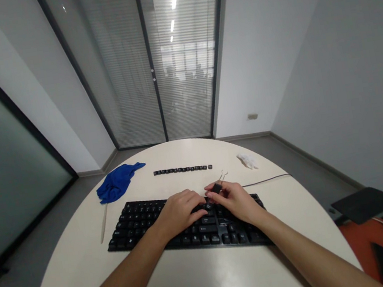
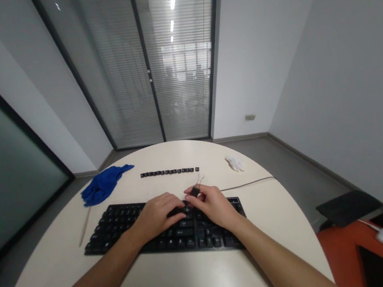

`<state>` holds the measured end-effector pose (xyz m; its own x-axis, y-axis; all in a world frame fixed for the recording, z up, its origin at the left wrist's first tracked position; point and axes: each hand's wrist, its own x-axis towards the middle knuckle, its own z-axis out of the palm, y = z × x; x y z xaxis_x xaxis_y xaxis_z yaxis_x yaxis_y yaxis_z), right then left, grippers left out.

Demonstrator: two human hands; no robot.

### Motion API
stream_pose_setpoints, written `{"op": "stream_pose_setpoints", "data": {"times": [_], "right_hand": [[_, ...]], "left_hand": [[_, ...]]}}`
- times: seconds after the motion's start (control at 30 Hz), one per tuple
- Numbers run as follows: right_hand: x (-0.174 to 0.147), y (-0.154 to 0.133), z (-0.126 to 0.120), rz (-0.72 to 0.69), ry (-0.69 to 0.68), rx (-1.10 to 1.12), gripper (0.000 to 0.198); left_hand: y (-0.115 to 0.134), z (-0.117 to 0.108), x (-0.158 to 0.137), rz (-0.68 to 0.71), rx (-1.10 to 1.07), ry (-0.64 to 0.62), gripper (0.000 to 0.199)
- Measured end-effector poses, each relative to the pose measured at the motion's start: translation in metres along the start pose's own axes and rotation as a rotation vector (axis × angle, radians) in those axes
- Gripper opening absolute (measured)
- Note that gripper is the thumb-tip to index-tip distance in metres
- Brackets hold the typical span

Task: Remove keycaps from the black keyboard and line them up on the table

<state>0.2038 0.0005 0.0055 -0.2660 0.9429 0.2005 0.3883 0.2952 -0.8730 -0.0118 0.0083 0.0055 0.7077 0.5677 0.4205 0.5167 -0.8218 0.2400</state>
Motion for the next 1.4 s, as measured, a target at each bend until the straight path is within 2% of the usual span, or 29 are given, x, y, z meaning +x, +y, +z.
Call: {"op": "stream_pose_setpoints", "data": {"times": [0.47, 0.57, 0.7, 0.9, 1.17, 1.27, 1.4], "right_hand": [[0.000, 0.000, 0.010, 0.099, -0.003, 0.302, 0.041], [0.001, -0.004, 0.006, 0.058, 0.032, 0.224, 0.035], [0.000, -0.009, -0.006, -0.033, 0.097, -0.015, 0.029], [-0.002, -0.013, -0.018, -0.250, 0.071, -0.323, 0.026], [-0.004, -0.015, -0.011, -0.271, -0.048, -0.391, 0.022], [-0.006, -0.017, -0.011, -0.287, -0.100, -0.366, 0.019], [-0.006, -0.017, -0.010, -0.307, -0.105, -0.311, 0.016]], "left_hand": [[-0.002, 0.003, 0.000, 0.115, 0.026, -0.047, 0.017], [-0.002, 0.001, 0.000, 0.098, -0.029, -0.026, 0.017], [-0.001, 0.000, 0.000, -0.023, -0.092, 0.038, 0.014], [-0.002, 0.001, -0.001, -0.088, -0.087, 0.078, 0.013], [0.000, 0.000, -0.001, -0.068, -0.096, 0.094, 0.012], [0.000, 0.000, -0.001, -0.045, -0.077, 0.083, 0.012], [0.000, 0.001, -0.001, -0.031, -0.069, 0.080, 0.013]]}}
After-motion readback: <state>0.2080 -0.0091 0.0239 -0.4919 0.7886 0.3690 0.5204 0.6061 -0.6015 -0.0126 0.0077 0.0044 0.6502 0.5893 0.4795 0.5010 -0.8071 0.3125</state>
